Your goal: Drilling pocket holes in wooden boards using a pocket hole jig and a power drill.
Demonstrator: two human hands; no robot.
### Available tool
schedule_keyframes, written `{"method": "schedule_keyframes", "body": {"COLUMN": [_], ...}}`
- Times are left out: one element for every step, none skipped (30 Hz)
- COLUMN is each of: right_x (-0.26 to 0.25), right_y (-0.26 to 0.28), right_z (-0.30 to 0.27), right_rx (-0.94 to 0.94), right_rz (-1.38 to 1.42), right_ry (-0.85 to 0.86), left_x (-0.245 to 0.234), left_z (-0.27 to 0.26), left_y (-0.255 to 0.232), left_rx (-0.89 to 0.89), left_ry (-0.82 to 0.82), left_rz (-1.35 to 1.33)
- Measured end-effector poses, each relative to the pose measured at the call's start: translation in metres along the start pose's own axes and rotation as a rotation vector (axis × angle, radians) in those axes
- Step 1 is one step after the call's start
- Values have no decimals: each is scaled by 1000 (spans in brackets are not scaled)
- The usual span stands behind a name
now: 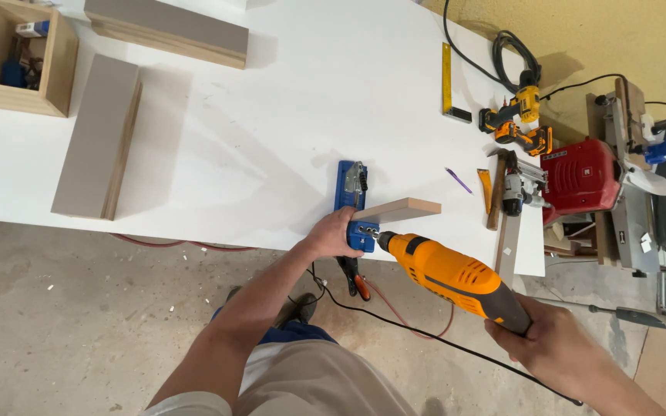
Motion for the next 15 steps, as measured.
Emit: {"method": "schedule_keyframes", "body": {"right_x": [0, 0, 0, -1, -1, -1, 0, 0, 0, 0, 1, 1, 1, 2, 2], "right_y": [0, 0, 0, 2, 2, 2, 1, 1, 1, 0, 0, 0, 0, 0, 1], "right_z": [0, 0, 0, 0, -1, -2, -1, 0, 0, 1, 2, 3, 2, 2, 2], "right_rx": [1, -8, -18, -16, 7, 29, 30, 1, -27, -27, -34, -40, -40, -42, -44], "right_rz": [2, 16, 30, 32, 37, 43, 45, 37, 30, 31, 23, 14, 15, 33, 51], "right_ry": [-2, 5, 11, 10, 21, 31, 30, 11, -8, -10, -2, 8, 7, 14, 22], "left_x": [-1, -1, 0, 0, -1, -2, -2, -2, -3, -2, -1, 1, 1, 1, 1], "left_z": [0, 0, -1, -1, -1, -1, -1, -1, -1, -1, 0, -1, -1, -1, 0], "left_y": [-1, 0, 0, -1, -1, -2, -2, -2, -2, -1, 0, 0, 0, 1, 2], "left_rx": [3, -6, -15, -13, -4, 5, 7, 2, -2, 0, 11, 21, 21, 15, 8], "left_ry": [0, 9, 17, 18, 9, 0, 1, 3, 4, 4, 0, -3, -3, -6, -9], "left_rz": [1, 1, 1, 1, -2, -5, -3, -6, -9, -8, -8, -9, -9, -3, 2]}}
Point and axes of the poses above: each hand's wrist, its own z-axis towards the middle knuckle, its own x-axis out of the palm, y = z × x, the point moved 6 cm from there along z, towards the middle knuckle, and after that the axes turned 12 degrees about -y, right-handed, at the moved point
